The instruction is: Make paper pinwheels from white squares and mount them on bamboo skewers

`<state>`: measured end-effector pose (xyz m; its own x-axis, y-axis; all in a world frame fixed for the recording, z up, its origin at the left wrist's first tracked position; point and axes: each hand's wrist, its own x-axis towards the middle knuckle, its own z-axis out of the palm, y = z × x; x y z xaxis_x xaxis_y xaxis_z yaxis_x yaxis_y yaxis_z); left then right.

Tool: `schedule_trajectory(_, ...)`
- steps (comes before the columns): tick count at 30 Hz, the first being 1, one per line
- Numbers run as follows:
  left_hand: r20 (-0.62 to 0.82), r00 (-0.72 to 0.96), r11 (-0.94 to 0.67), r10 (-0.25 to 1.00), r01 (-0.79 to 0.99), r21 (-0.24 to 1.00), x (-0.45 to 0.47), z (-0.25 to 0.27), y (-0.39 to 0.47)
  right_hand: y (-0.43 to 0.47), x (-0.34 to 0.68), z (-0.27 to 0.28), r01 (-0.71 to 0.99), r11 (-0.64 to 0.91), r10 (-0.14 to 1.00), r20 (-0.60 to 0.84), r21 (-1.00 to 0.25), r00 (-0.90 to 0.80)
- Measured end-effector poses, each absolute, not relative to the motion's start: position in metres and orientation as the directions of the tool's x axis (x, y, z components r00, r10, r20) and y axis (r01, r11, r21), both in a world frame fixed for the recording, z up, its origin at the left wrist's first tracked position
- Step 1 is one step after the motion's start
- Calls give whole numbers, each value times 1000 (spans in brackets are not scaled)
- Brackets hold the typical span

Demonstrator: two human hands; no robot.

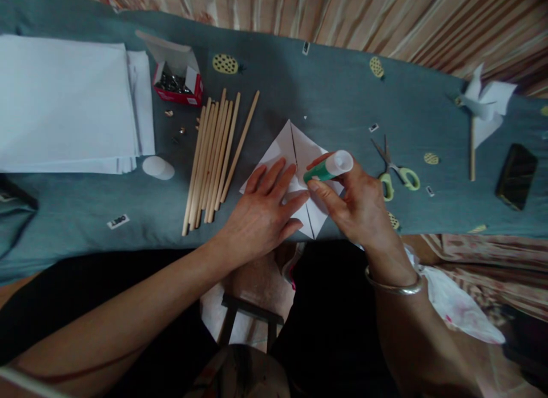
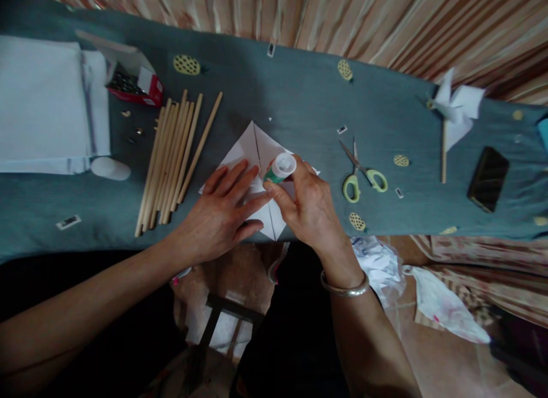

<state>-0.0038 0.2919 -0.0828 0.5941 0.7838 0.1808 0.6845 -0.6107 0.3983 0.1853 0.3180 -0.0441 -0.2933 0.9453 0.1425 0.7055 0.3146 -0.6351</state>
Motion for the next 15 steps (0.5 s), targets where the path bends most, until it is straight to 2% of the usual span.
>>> schedule_trajectory(10,166,596,-605,786,685,405,-3,-79,292,320,186,-49,705,278,960,158,-653,-232)
schedule_trajectory(15,163,595,-605,787,692,393,-3,-81,293,321,184,-62,582,200,980,158,-788,-123)
